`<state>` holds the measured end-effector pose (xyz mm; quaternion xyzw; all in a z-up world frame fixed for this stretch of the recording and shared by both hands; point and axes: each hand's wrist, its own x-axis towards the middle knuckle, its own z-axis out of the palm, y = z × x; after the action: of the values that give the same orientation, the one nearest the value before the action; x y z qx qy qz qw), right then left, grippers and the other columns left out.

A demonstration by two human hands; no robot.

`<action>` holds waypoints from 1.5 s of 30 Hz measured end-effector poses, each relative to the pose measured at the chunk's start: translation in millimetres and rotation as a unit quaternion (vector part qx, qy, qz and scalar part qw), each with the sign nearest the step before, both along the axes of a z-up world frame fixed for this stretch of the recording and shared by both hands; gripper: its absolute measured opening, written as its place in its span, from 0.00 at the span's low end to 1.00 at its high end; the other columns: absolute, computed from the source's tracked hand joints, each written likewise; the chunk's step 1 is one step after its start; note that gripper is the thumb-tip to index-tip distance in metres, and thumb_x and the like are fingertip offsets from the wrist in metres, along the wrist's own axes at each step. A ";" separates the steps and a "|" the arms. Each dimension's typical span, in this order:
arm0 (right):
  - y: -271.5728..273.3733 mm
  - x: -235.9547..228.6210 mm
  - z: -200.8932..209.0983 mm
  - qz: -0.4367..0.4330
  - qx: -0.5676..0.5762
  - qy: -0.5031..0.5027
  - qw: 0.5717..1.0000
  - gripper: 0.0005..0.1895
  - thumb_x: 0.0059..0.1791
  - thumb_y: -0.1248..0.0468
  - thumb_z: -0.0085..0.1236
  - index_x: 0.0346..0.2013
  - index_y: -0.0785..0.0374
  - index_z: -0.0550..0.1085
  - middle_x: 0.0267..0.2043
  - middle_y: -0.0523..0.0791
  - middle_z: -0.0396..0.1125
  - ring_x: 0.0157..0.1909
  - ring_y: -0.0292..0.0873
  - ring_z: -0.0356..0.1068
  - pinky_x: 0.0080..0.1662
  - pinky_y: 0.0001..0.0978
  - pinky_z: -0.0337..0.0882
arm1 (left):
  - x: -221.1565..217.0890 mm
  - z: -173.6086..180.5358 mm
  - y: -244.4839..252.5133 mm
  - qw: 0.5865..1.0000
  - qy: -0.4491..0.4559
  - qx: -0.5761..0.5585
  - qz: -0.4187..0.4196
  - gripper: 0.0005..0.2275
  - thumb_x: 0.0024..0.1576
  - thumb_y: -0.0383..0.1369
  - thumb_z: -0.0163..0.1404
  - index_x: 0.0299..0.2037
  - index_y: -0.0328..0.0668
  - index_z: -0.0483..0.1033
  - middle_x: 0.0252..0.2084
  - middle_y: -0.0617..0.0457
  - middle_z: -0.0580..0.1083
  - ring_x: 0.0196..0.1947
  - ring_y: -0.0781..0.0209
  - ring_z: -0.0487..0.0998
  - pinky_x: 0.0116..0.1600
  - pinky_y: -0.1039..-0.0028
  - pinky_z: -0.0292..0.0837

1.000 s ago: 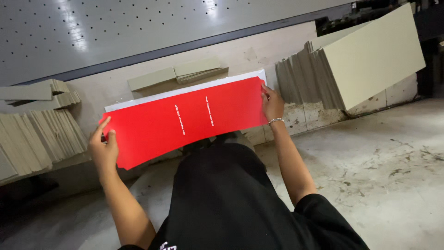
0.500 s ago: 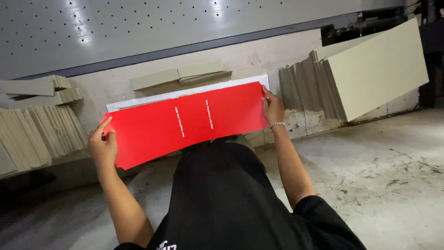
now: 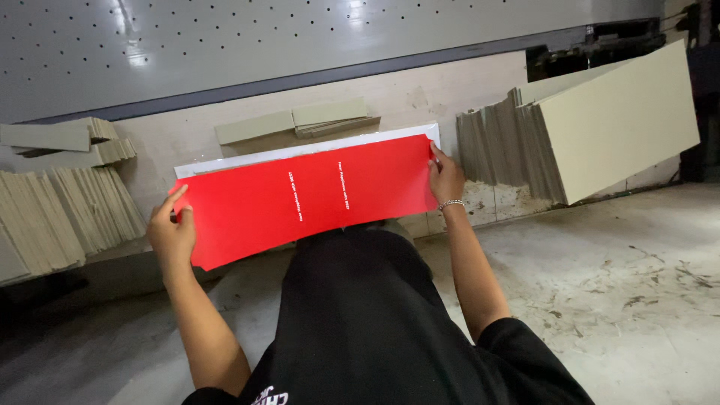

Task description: The person repeatedly picks up stacks of beige book blocks and places them on a white template on a perforated metal table. They then pick up a red cover sheet and place it over the blocks, smoothing it down before removing it to repeat the process.

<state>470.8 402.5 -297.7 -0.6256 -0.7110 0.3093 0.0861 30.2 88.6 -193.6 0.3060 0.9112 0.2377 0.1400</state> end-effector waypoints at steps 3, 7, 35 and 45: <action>4.0 1.6 -1.5 0.015 0.006 -0.017 1.000 0.25 0.52 0.63 0.57 0.64 0.39 0.72 0.39 0.56 0.74 0.47 0.61 0.74 0.50 0.55 0.73 | 0.1 -1.8 -0.8 1.000 -0.015 -0.015 0.013 0.20 0.61 0.27 0.51 0.63 0.60 0.79 0.45 0.34 0.74 0.41 0.33 0.78 0.49 0.53 0.73; 3.2 4.8 -4.2 0.006 -0.006 0.013 1.000 0.25 0.53 0.65 0.56 0.64 0.42 0.72 0.45 0.54 0.73 0.49 0.59 0.74 0.52 0.52 0.73 | 1.5 -1.0 3.8 1.000 -0.026 0.005 0.009 0.20 0.61 0.25 0.50 0.62 0.56 0.80 0.48 0.33 0.74 0.44 0.30 0.78 0.51 0.52 0.72; 29.0 7.1 -19.7 0.043 0.012 -0.003 0.999 0.25 0.52 0.67 0.64 0.63 0.44 0.76 0.31 0.50 0.71 0.34 0.49 0.74 0.35 0.39 0.70 | -3.8 -68.4 22.7 0.993 0.005 -0.091 0.071 0.20 0.60 0.37 0.53 0.59 0.86 0.74 0.42 0.54 0.74 0.47 0.45 0.78 0.50 0.49 0.72; 22.5 6.4 -1.6 0.027 -0.010 0.021 0.999 0.24 0.54 0.71 0.60 0.65 0.52 0.74 0.26 0.52 0.68 0.29 0.46 0.66 0.33 0.35 0.64 | -9.5 -63.2 20.8 0.995 -0.023 -0.084 0.055 0.21 0.60 0.35 0.52 0.61 0.83 0.73 0.41 0.48 0.74 0.47 0.41 0.79 0.50 0.47 0.73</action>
<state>477.2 425.0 -299.4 -0.6006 -0.7226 0.3313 0.0862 20.7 109.5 -256.8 0.2368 0.9398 0.1750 0.1732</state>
